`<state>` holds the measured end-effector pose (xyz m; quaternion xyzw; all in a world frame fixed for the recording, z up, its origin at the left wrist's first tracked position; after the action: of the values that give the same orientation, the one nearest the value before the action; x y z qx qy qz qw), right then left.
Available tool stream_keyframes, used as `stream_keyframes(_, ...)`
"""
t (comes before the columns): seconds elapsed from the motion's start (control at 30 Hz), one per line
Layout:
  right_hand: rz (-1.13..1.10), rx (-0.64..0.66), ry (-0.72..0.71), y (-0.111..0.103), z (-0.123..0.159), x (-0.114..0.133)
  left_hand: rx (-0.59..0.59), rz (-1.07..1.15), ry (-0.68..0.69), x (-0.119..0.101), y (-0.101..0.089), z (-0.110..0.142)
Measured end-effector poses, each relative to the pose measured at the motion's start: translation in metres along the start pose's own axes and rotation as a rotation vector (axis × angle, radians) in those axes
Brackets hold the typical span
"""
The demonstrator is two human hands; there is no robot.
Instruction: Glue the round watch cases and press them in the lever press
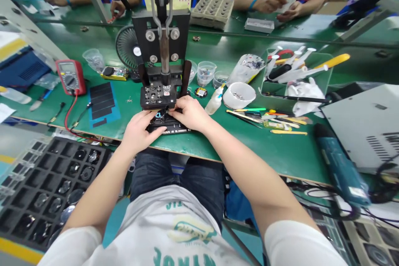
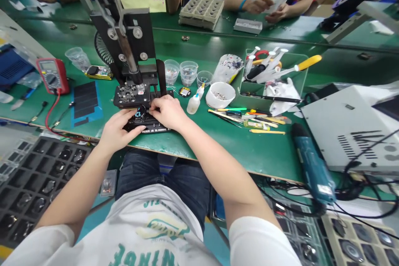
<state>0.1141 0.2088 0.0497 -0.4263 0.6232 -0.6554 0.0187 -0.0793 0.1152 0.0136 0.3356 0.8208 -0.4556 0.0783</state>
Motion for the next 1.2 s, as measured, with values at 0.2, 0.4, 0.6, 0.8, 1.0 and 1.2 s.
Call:
stream_keyframes(0.2,0.040,0.015,0.023,0.004,-0.001,0.001,0.006,-0.023,-0.020,-0.002,0.001,-0.001)
stream_keyframes(0.4,0.045,-0.013,-0.017,-0.003,0.010,0.002,-0.031,-0.118,-0.016,-0.008,0.002,-0.002)
stream_keyframes(0.6,0.253,-0.128,0.210,-0.025,0.042,-0.006,-0.038,-0.204,-0.066,-0.011,0.002,0.002)
stream_keyframes(0.8,0.363,0.028,0.334,-0.018,0.046,-0.002,-0.017,-0.251,-0.048,-0.011,0.003,0.003)
stream_keyframes(1.0,0.376,0.051,0.274,-0.011,0.042,0.000,-0.008,-0.306,-0.042,-0.013,0.006,0.004)
stream_keyframes(1.2,0.399,0.015,0.298,-0.021,0.048,0.011,-0.046,-0.388,-0.010,-0.014,0.009,0.003)
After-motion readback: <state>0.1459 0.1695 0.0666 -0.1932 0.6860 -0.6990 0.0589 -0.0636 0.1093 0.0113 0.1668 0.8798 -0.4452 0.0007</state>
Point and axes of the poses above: each hand's wrist, its own z-axis away from the middle knuckle, its own y-axis out of the palm, x = y × z, the point moved 4 cm from there along -z, towards the middle knuckle, and after that the axes turned 4 degrees about z, right-handed, at the moved point
